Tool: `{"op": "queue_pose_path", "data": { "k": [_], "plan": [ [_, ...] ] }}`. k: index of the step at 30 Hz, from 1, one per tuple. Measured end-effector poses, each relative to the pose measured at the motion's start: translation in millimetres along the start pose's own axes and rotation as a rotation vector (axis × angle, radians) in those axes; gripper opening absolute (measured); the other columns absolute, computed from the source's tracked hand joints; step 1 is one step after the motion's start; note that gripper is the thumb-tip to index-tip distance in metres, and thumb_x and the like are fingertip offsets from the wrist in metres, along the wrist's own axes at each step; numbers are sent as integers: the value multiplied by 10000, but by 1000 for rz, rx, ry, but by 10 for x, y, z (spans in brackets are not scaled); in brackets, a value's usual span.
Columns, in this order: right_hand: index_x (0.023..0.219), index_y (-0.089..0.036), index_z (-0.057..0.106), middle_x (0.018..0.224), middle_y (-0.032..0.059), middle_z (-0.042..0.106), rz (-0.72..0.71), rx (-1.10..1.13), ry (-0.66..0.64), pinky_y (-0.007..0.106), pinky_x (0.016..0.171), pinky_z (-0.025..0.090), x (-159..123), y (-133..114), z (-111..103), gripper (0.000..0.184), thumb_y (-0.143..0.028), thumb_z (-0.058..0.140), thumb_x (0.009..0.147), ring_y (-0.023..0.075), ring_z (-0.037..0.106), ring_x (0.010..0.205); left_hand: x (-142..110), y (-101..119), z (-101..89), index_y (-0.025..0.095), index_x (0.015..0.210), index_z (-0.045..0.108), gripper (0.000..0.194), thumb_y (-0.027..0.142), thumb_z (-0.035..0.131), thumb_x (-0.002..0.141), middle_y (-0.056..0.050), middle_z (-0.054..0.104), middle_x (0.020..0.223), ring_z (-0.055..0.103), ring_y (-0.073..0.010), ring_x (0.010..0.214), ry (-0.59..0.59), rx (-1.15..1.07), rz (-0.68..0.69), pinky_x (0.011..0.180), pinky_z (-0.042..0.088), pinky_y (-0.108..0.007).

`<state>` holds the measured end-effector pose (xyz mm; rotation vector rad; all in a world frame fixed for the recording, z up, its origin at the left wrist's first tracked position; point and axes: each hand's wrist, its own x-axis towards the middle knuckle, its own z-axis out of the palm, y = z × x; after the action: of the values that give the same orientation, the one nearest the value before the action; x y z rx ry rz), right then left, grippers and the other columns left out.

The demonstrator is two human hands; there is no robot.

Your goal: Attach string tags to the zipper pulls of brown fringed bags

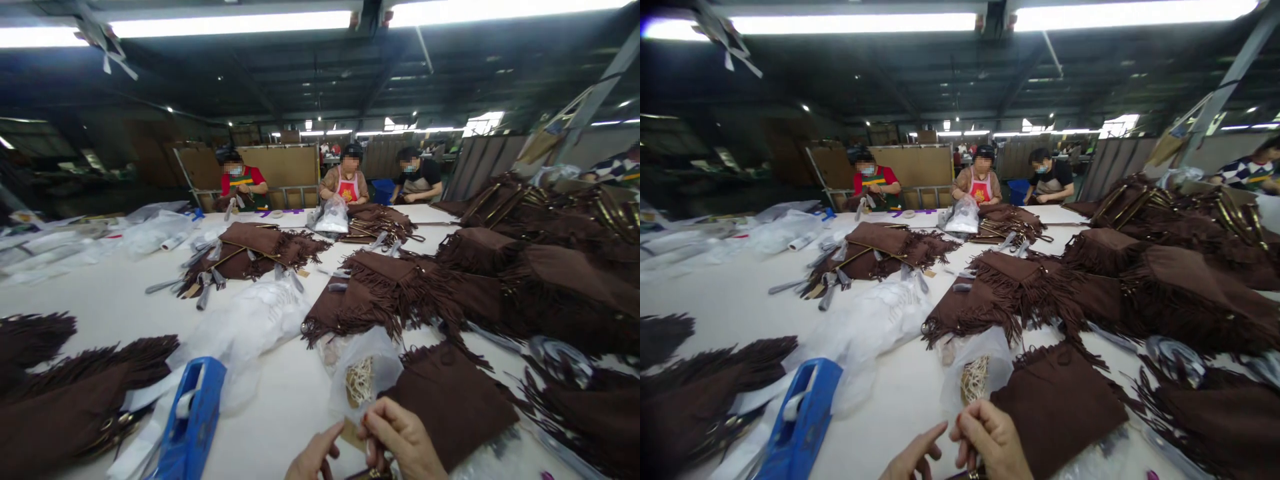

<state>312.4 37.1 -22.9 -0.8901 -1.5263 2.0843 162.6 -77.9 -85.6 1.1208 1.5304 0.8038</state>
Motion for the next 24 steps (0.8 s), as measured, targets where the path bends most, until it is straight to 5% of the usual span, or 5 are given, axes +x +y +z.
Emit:
{"op": "queue_pose_path", "data": {
  "k": [3,8,14,20,24],
  "plan": [
    [676,-153,538,457,-33,551,39,-22,-183,176,409,323,17,176,286,435,-588,548,698,59,453,379,-58,95,66,231,1150,528,540,544,546,711,-69,527,1062,480,-138,744,68,-82,170,698,419,-251],
    [696,-143,560,475,-22,557,36,-36,-196,183,423,339,122,237,432,446,-589,554,686,64,450,402,-93,149,143,141,604,541,597,693,351,727,28,372,543,303,-80,520,114,-241,48,541,326,-217],
    [644,-140,578,465,-29,536,42,-47,-152,194,446,348,147,145,347,379,-516,587,688,71,445,416,-41,212,124,145,730,521,514,654,523,655,20,447,616,362,-88,570,186,-369,67,543,298,-212],
    [681,-143,590,455,-52,482,22,-141,-279,180,418,273,76,135,467,354,-489,540,740,52,385,400,-2,57,197,167,399,337,638,767,489,552,0,425,497,393,-104,518,179,-411,-31,540,312,-250],
    [757,-135,603,416,-72,442,32,-54,-195,188,437,280,119,182,397,391,-518,524,744,53,362,390,-46,167,147,152,503,459,553,678,465,674,9,449,561,389,-100,560,126,-459,49,572,315,-234]
  ]
}}
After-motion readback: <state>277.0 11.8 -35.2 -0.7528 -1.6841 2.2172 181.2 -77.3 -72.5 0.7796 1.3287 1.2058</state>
